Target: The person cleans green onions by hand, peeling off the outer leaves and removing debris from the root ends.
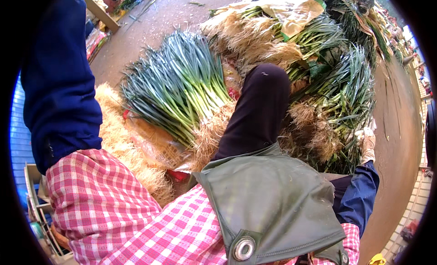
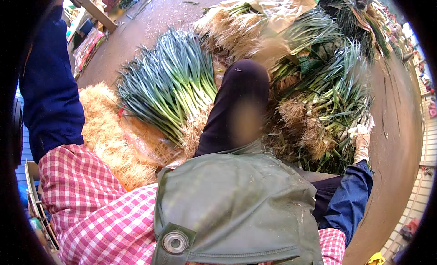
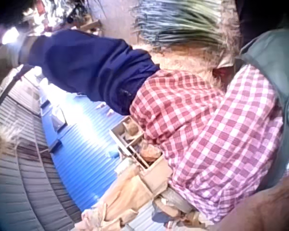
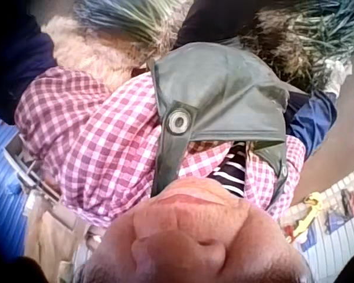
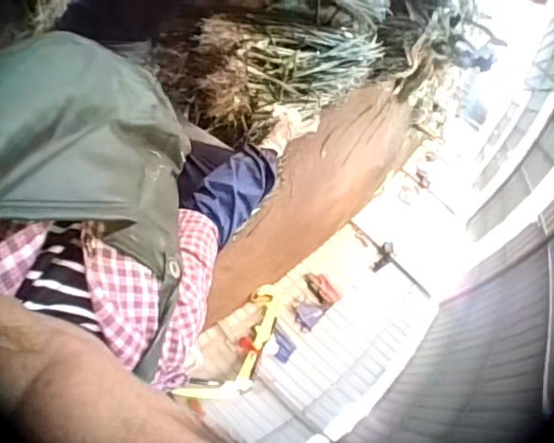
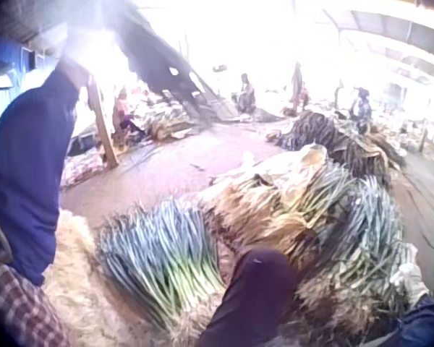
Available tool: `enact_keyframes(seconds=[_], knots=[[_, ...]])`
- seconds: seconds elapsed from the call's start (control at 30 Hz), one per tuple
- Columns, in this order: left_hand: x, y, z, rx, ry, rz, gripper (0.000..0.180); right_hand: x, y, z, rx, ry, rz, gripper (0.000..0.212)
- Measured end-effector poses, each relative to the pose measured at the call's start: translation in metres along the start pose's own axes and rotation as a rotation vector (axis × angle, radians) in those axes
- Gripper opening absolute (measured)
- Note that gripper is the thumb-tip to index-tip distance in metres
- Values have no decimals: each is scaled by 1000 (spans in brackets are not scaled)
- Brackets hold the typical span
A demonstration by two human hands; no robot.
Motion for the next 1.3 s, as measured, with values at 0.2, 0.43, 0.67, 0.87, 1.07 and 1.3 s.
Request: enact_keyframes(seconds=[0.2, 0.43, 0.67, 0.87, 1.07, 1.3], knots=[[60, -98, 116, -196, -86, 277, 53, 15, -12, 16, -25, -82, 35, 32], [185, -204, 328, -608, -135, 525, 62, 35, -31, 21, -193, -291, 114, 30], [254, -224, 406, -820, 342, 501, 76, 48, -26, 35, -182, -336, 239, 31], [210, -211, 421, -658, 511, 624, 56, 25, -77, 37, -354, -355, 239, 23], [174, -211, 474, -334, 1197, 604, 30, 27, -81, 45, -360, -307, 218, 25], [197, -208, 509, -326, 1614, 369, 24, 43, -65, 54, -365, -382, 207, 22]])
Point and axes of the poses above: each hand's wrist, its own z-axis away from the middle knuckle, its own y-axis out of the back of the hand, x = y × z, the point moved 7 cm from there along -z, towards the middle knuckle, and after that the axes turned 8 degrees about -z, right-handed, at the moved point
